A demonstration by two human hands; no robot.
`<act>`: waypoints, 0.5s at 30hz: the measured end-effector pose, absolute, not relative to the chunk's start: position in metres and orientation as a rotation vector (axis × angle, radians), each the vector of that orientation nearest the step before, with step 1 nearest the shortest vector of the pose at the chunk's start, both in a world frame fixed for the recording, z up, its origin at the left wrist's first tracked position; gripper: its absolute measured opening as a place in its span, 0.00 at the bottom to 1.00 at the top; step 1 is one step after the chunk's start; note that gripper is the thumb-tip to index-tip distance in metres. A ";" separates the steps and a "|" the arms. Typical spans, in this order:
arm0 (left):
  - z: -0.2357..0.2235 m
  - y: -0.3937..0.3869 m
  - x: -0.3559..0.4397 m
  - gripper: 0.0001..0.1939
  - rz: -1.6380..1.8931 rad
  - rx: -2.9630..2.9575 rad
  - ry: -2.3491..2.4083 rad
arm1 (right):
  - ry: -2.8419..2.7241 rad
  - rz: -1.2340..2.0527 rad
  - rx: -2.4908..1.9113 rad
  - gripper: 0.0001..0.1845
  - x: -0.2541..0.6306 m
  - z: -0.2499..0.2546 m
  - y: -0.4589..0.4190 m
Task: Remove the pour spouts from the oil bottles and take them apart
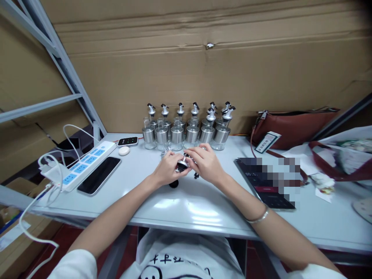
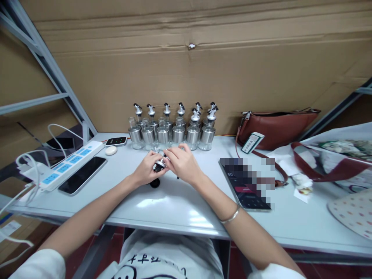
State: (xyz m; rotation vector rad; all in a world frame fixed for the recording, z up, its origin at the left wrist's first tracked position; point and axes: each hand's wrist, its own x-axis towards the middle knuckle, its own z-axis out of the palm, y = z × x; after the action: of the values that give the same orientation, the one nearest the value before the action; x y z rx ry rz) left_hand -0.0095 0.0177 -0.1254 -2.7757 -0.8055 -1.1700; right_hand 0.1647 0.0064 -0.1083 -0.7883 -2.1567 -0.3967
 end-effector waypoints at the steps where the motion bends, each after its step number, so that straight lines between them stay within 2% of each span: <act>1: -0.125 0.017 -0.010 0.13 -1.155 -2.795 -0.742 | -2.122 -0.373 -0.804 0.17 0.165 -0.107 0.006; 5: -0.120 0.016 -0.013 0.10 -1.177 -2.752 -0.581 | -1.941 -0.176 -0.956 0.21 0.169 -0.103 0.008; 11: -0.114 0.027 -0.024 0.09 -1.262 -2.537 -0.662 | -1.866 0.363 -1.303 0.07 0.179 -0.115 0.025; 15: -0.114 0.033 -0.029 0.09 -1.240 -2.508 -0.693 | -1.891 0.584 -1.556 0.05 0.179 -0.124 0.029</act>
State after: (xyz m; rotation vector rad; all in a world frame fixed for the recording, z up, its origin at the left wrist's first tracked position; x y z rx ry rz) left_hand -0.0291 0.0334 -0.1136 -2.5078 -0.6925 -1.2397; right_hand 0.1794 0.0292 -0.1245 -1.5562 -1.8908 0.5837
